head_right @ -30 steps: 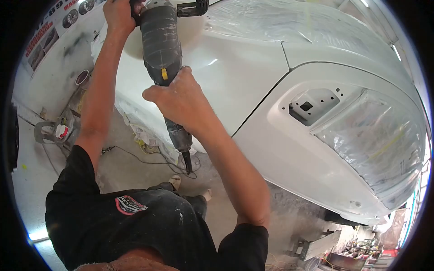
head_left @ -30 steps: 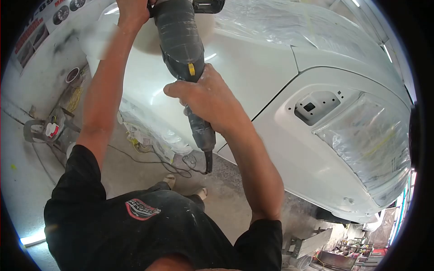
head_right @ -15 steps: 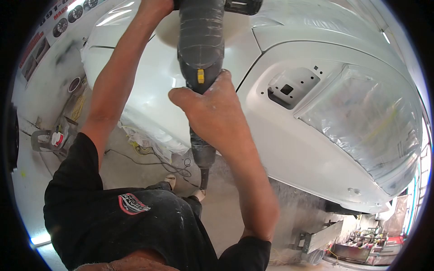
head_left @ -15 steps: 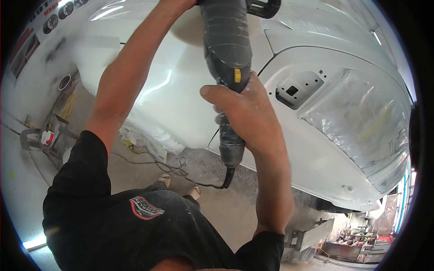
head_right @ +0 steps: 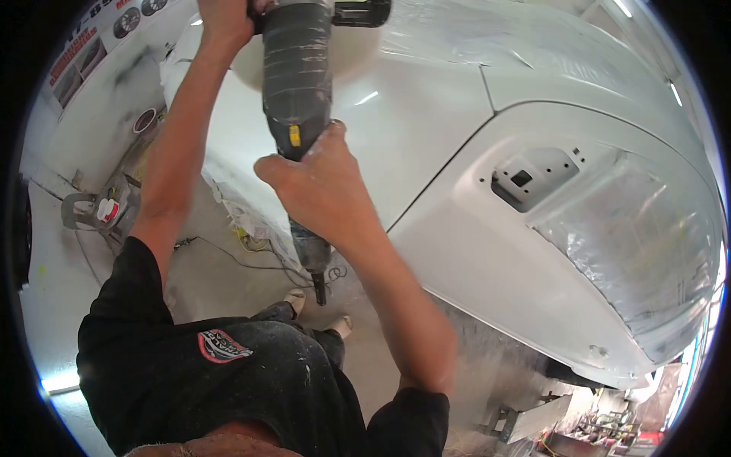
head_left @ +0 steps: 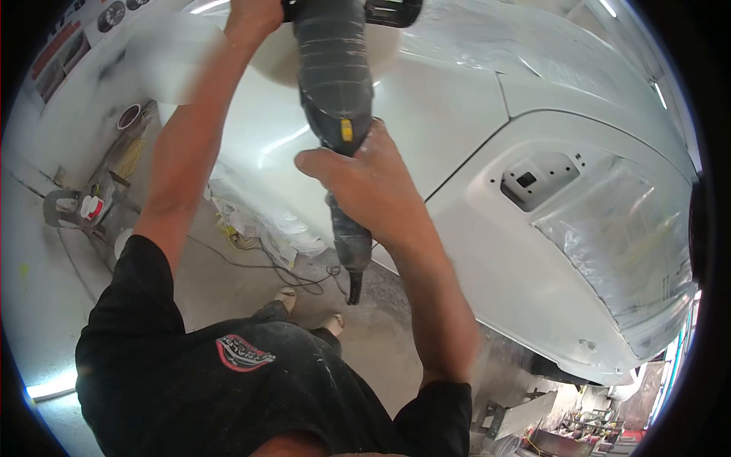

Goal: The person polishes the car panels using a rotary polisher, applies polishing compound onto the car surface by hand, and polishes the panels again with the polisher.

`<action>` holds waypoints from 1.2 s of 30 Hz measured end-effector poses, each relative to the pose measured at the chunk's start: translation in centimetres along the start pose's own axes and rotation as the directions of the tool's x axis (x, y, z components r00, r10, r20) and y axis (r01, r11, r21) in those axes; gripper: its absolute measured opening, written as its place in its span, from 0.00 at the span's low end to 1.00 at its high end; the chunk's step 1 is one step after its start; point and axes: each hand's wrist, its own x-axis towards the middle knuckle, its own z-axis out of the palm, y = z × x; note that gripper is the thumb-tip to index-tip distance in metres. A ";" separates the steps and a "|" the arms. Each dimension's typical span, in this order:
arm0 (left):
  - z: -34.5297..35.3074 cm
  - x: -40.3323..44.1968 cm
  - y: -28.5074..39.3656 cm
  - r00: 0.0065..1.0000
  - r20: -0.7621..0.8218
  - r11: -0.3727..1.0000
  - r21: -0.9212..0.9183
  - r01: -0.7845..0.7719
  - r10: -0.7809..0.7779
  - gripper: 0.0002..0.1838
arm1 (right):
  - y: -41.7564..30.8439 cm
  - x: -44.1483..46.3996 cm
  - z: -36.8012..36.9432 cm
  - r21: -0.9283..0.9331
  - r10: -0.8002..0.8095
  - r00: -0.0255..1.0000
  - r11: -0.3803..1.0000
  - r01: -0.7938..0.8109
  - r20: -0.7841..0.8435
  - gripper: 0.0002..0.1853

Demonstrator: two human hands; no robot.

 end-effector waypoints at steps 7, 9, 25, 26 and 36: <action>-8.5 3.7 0.0 0.994 -0.036 0.993 0.065 -0.098 0.101 0.08 | -0.6 5.0 5.8 -0.022 0.040 0.990 0.999 -0.037 0.137 0.38; -9.6 3.7 0.0 0.995 -0.058 0.995 0.057 -0.077 0.080 0.08 | -0.7 5.1 6.6 -0.028 0.040 0.987 0.999 -0.036 0.154 0.38; 4.3 -6.7 1.3 0.996 0.085 0.990 -0.139 -0.029 0.041 0.11 | 2.8 -7.1 -0.9 -0.126 -0.023 0.973 0.992 -0.006 -0.228 0.34; 4.7 -7.7 1.0 0.990 0.103 0.982 -0.173 -0.075 0.094 0.13 | 3.7 -8.4 -1.3 -0.142 -0.041 0.961 0.990 0.001 -0.274 0.32; 4.7 -23.5 1.7 0.958 0.222 0.951 -0.285 -0.116 0.183 0.15 | 15.6 -17.0 -0.3 -0.086 0.100 0.914 0.986 -0.145 -0.393 0.37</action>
